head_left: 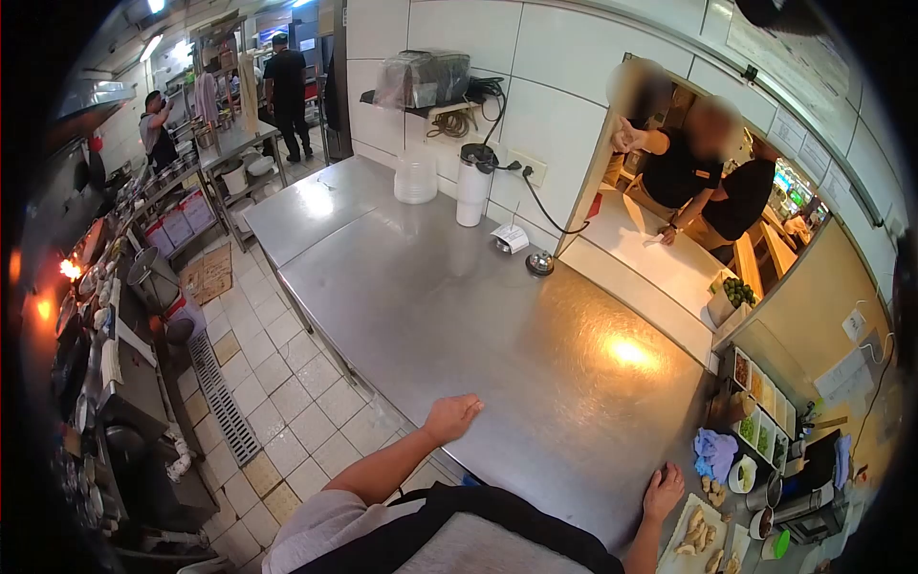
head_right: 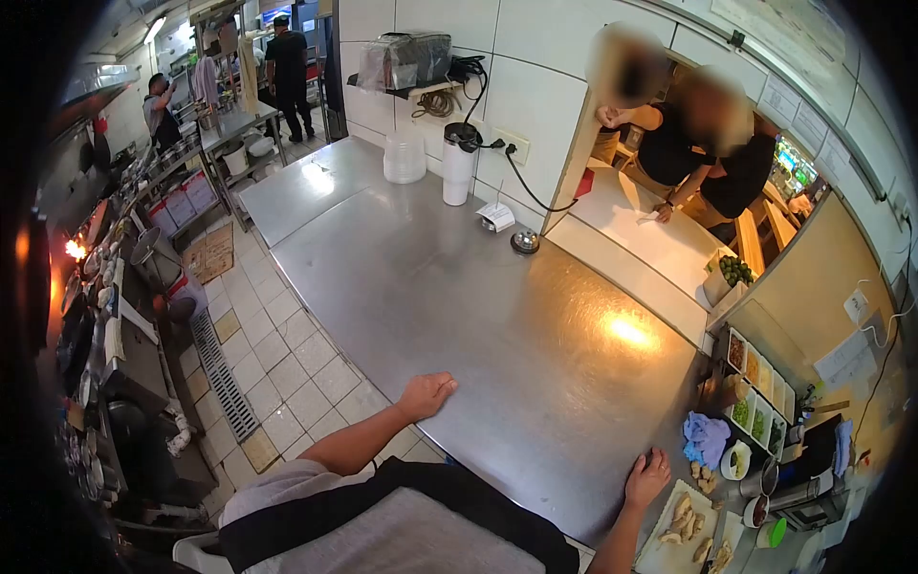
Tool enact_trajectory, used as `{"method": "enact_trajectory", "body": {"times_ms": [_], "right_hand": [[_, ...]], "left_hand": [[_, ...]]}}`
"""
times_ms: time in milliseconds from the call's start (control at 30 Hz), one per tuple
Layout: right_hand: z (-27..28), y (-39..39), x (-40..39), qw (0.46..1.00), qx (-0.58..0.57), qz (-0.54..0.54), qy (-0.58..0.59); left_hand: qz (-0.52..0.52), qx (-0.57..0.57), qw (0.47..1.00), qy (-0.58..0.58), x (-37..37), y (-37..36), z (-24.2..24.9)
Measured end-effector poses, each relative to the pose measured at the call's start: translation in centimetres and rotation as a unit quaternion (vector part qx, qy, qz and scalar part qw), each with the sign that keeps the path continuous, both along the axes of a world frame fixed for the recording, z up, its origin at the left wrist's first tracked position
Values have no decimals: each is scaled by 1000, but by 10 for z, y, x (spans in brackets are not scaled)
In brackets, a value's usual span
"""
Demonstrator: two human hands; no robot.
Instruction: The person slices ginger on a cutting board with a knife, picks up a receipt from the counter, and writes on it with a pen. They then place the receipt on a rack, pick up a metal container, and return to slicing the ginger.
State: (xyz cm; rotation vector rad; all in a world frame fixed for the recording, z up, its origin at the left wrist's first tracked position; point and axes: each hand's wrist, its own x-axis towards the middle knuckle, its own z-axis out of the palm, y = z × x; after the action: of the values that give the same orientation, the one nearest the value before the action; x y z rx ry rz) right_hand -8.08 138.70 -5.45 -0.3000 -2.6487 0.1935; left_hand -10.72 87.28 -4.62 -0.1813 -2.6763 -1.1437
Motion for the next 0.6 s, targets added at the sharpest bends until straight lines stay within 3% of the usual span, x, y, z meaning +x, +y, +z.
{"method": "enact_trajectory", "body": {"times_ms": [267,367,467,567,600], "right_hand": [[-1,3,0,1000,5,8,2],[-2,3,1,1000,-1,5,-4],[-3,3,0,1000,7,5,-3],[-1,3,1,999,32,5,-4],[0,3,3,999,27,-1,-19]], "left_hand": [[-2,29,999,-39,1,-2,8],[51,100,986,123,-5,4,-7],[86,155,965,190,-5,7,3],[98,299,947,-69,-8,-1,3],[93,351,926,-102,-15,-9,3]]}}
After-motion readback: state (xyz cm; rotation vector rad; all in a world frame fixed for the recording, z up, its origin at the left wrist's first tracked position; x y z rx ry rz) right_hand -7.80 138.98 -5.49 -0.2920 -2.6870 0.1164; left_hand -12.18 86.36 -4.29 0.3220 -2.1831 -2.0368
